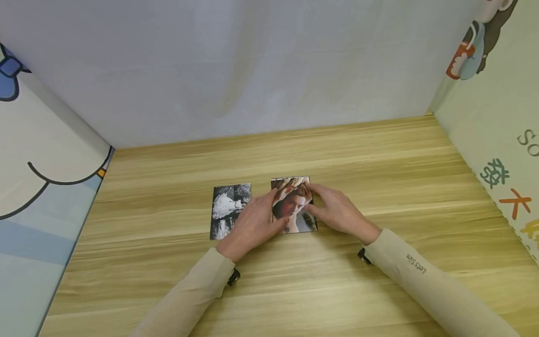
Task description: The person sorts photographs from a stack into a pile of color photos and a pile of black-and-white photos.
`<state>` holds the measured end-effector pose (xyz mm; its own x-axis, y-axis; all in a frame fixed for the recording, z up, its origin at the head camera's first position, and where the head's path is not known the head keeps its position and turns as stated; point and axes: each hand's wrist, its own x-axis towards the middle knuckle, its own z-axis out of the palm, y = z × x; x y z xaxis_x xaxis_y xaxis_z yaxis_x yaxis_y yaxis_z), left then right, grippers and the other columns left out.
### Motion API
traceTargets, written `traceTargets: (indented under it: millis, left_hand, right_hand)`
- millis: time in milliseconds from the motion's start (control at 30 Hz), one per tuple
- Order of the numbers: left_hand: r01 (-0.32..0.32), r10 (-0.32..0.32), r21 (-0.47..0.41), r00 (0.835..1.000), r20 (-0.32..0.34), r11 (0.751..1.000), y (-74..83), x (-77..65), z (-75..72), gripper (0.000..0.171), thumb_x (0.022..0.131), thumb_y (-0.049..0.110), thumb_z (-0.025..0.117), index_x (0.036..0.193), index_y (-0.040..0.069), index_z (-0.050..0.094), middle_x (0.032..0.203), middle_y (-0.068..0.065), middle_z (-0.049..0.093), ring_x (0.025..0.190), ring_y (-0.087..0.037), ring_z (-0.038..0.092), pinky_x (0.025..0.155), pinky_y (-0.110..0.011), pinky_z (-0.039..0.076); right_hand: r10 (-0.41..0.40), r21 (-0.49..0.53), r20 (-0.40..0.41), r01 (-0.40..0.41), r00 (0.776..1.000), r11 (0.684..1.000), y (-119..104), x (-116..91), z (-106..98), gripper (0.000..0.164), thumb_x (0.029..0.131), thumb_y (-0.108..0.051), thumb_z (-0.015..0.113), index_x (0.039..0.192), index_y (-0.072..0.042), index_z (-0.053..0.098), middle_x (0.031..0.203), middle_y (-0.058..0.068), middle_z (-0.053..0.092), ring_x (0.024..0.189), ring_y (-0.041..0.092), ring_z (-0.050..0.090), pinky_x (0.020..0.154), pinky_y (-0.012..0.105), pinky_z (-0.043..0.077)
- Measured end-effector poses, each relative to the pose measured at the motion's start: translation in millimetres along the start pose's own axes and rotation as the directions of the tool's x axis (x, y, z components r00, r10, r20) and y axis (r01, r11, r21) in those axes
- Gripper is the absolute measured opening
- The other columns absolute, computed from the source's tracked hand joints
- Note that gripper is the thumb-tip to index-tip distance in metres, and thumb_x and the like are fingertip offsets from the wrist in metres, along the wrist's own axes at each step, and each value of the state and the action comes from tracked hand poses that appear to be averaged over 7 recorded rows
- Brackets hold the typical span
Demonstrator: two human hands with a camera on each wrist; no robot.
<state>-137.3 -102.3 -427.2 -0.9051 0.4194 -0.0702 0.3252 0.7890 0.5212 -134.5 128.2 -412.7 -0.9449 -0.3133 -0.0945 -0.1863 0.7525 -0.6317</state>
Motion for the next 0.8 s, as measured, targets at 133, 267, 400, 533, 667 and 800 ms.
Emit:
traceTargets:
  millis: [133,267,400,533,667,800]
  left_hand:
    - [0.006,-0.007,-0.024,1.0,-0.016,1.0,1.3,-1.4,-0.7,0.084,0.091,0.036,0.079,0.155,-0.002,0.041,0.14,-0.02,0.062,0.13,-0.038,0.057,0.11,-0.052,0.047]
    - [0.007,-0.008,-0.046,0.999,-0.031,0.999,1.7,-3.2,-2.1,0.082,0.091,0.034,0.078,0.156,-0.001,0.041,0.138,-0.019,0.064,0.127,-0.038,0.059,0.108,-0.052,0.049]
    - [-0.005,0.001,-0.081,0.999,-0.049,0.997,1.5,-4.0,-3.4,0.08,0.092,0.029,0.077,0.156,-0.001,0.039,0.141,-0.021,0.061,0.121,-0.037,0.062,0.103,-0.052,0.053]
    - [0.008,-0.017,-0.12,0.997,-0.076,0.993,0.8,-5.6,-4.0,0.079,0.094,0.026,0.076,0.158,0.0,0.037,0.149,-0.022,0.054,0.13,-0.039,0.057,0.108,-0.053,0.049]
    - [0.008,-0.028,-0.158,0.992,-0.12,0.987,0.3,-7.3,-3.8,0.077,0.093,0.02,0.077,0.158,0.001,0.038,0.143,-0.022,0.058,0.124,-0.037,0.062,0.104,-0.052,0.052]
    - [-0.03,-0.004,-0.189,0.984,-0.177,0.982,0.3,-8.6,-2.6,0.076,0.092,0.011,0.077,0.157,0.001,0.039,0.133,-0.021,0.061,0.105,-0.03,0.068,0.091,-0.046,0.059]
  right_hand:
    - [0.013,0.04,-0.005,-0.013,1.0,0.999,-1.4,-1.7,-2.3,0.061,0.1,-0.02,0.068,0.153,-0.001,0.046,0.143,0.025,0.058,0.126,0.043,0.06,0.104,0.059,0.05]
    - [0.006,0.084,-0.015,-0.005,1.0,0.996,-2.8,-2.4,-3.4,0.058,0.101,-0.018,0.066,0.153,-0.002,0.047,0.144,0.025,0.057,0.115,0.039,0.068,0.094,0.055,0.057]
    - [-0.009,0.099,-0.035,0.012,0.999,0.995,-2.3,-2.9,-2.6,0.059,0.1,-0.015,0.066,0.154,-0.001,0.045,0.154,0.024,0.048,0.112,0.04,0.069,0.093,0.054,0.058]
    - [-0.011,0.121,-0.039,0.016,0.999,0.992,-2.3,-3.8,-1.8,0.06,0.1,-0.011,0.065,0.155,0.0,0.043,0.156,0.023,0.045,0.111,0.04,0.07,0.094,0.053,0.058]
    - [-0.013,0.14,-0.044,0.019,0.999,0.99,-2.9,-4.6,-1.8,0.059,0.1,-0.009,0.064,0.154,0.0,0.043,0.157,0.023,0.045,0.111,0.041,0.07,0.091,0.051,0.06]
    - [-0.018,0.156,-0.056,0.027,0.998,0.987,-3.5,-5.6,-1.6,0.06,0.098,-0.006,0.064,0.154,-0.001,0.044,0.156,0.022,0.046,0.11,0.038,0.071,0.086,0.046,0.062]
